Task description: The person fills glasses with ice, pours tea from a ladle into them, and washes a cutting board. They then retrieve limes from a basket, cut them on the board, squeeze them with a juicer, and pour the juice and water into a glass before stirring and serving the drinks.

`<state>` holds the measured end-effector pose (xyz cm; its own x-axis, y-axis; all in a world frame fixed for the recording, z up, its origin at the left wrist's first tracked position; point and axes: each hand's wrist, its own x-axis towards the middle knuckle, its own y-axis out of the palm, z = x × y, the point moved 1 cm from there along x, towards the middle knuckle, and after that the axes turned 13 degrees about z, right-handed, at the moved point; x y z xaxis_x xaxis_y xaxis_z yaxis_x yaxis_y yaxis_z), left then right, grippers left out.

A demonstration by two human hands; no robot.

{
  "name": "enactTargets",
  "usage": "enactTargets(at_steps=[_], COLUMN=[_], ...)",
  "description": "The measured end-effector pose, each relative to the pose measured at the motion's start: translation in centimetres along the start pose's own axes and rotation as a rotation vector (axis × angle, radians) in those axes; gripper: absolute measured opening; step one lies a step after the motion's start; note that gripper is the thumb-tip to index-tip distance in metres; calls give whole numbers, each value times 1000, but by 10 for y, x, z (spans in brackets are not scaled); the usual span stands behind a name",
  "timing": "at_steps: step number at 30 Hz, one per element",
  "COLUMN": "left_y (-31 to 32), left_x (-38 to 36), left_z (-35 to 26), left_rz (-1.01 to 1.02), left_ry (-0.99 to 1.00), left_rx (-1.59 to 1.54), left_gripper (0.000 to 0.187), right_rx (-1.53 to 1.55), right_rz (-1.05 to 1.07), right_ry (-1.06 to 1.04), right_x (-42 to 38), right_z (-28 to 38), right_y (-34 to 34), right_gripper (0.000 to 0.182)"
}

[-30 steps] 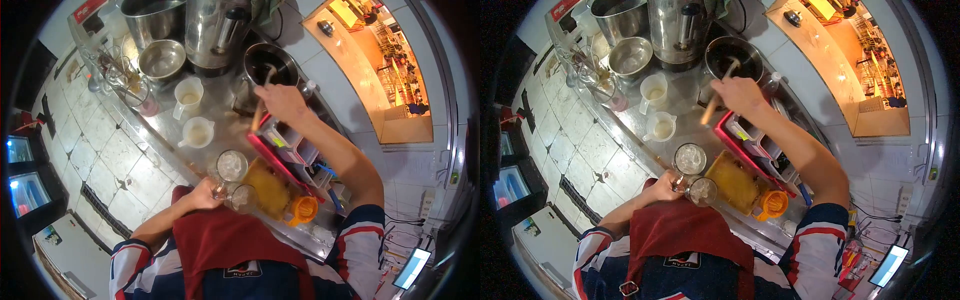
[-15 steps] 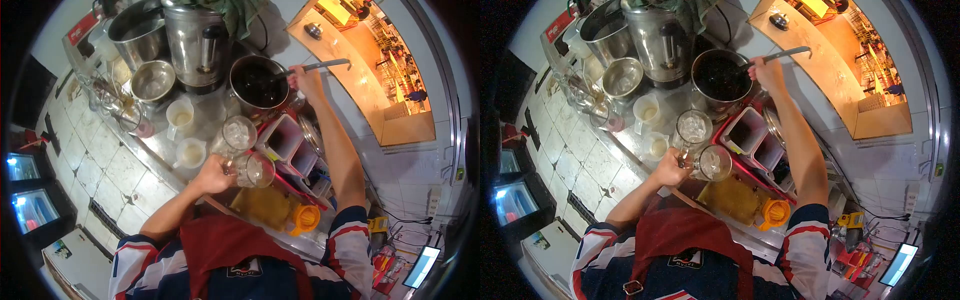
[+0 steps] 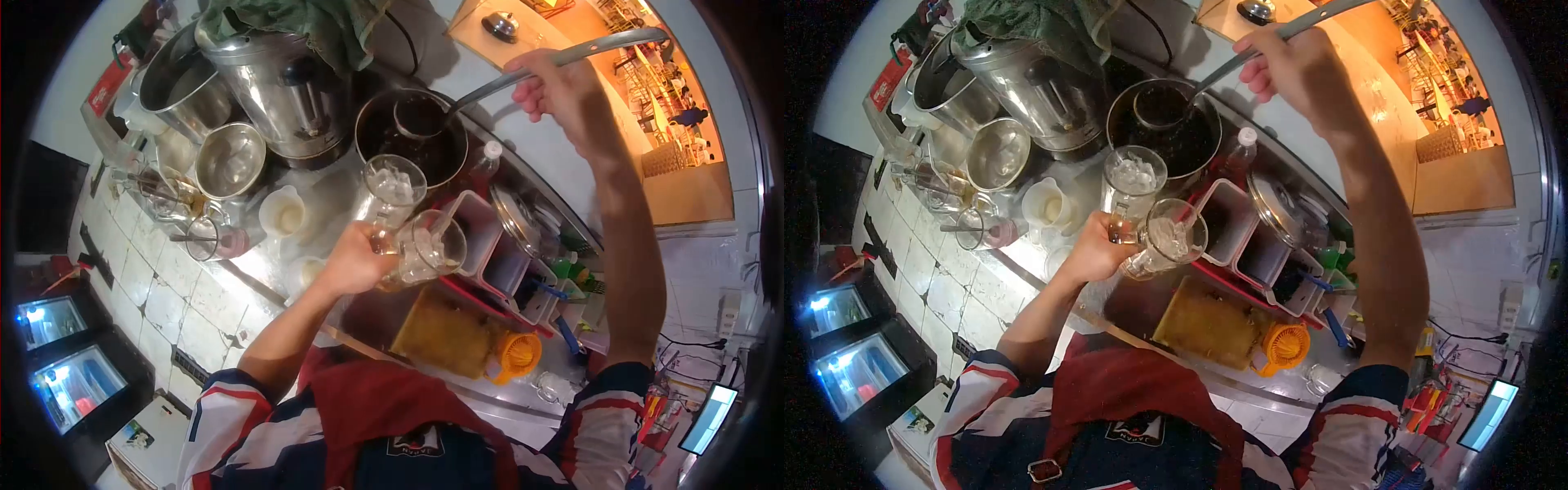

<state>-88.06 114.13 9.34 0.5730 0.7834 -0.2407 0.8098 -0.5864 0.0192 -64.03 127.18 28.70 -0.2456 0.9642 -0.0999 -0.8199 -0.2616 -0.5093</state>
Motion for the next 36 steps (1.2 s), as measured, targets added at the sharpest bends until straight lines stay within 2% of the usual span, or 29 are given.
enactTargets(at_steps=[2, 4, 10, 14, 16, 17, 19, 20, 22, 25, 27, 28, 30, 31, 32, 33, 35, 36], left_y=[-1, -2, 0, -2, -3, -3, -3, -4, -6, -9, -11, -13, -14, -14, -15, -14, -20, -23], left_x=[3, 5, 0, -6, -8, -9, -11, -13, -17, -22, -24, -26, -30, -32, -36, -40, -46, -47], left_z=[-1, 1, 3, -2, -2, -2, -2, -4, -7, -10, -10, -10, -11, -13, -15, -17, -6, 0], left_rz=[5, 8, 4, -9, -2, -11, -22, -32, -44, -87, -34, -37, -54, -59, -99, -134, -118, -105], left_ry=[-8, -13, 34, 18, 29, 49, 69, 89, 109, 88, 72, 78, 168, 175, 217, 256, 236, 215], left_rx=[38, 72, 37, 68, 84, 63, 39, 74, 112, 128, 99, 100, 134, 135, 183, 233, 241, 247], left_gripper=[18, 18, 18, 18, 17, 17, 16, 16, 16, 18, 19, 19, 19, 19, 19, 19, 16, 14], right_rx=[-17, -5, 57, -31, -486, -490, -748, -749, -1050, -1056, -993, -997, -578, -191, -13, 305, 251, 60], right_rz=[47, 36, 12, -64, -66, -65, 72, 73, 132, 105, 62, 60, -239, -352, -411, -461, -393, -353], right_ry=[-38, 17, -35, -200, -545, -545, -787, -789, -916, -947, -995, -999, -882, -729, -509, -378, -221, -246], right_x=[-11, -25, -78, -110, -123, -128, -140, -144, -153, -167, -170, -171, -168, -161, -154, -136, -100, -81], right_z=[10, 20, 25, 10, 2, -1, -3, -5, -11, -28, -37, -46, -54, -50, -41, -40, -40, -48], right_y=[0, 10, 48, 75, 81, 82, 88, 90, 98, 109, 115, 119, 124, 128, 127, 125, 107, 104], right_gripper=[32, 31, 24, 19, 19, 19, 29, 29, 37, 36, 30, 30, 23, 19, 21, 27, 27, 23])
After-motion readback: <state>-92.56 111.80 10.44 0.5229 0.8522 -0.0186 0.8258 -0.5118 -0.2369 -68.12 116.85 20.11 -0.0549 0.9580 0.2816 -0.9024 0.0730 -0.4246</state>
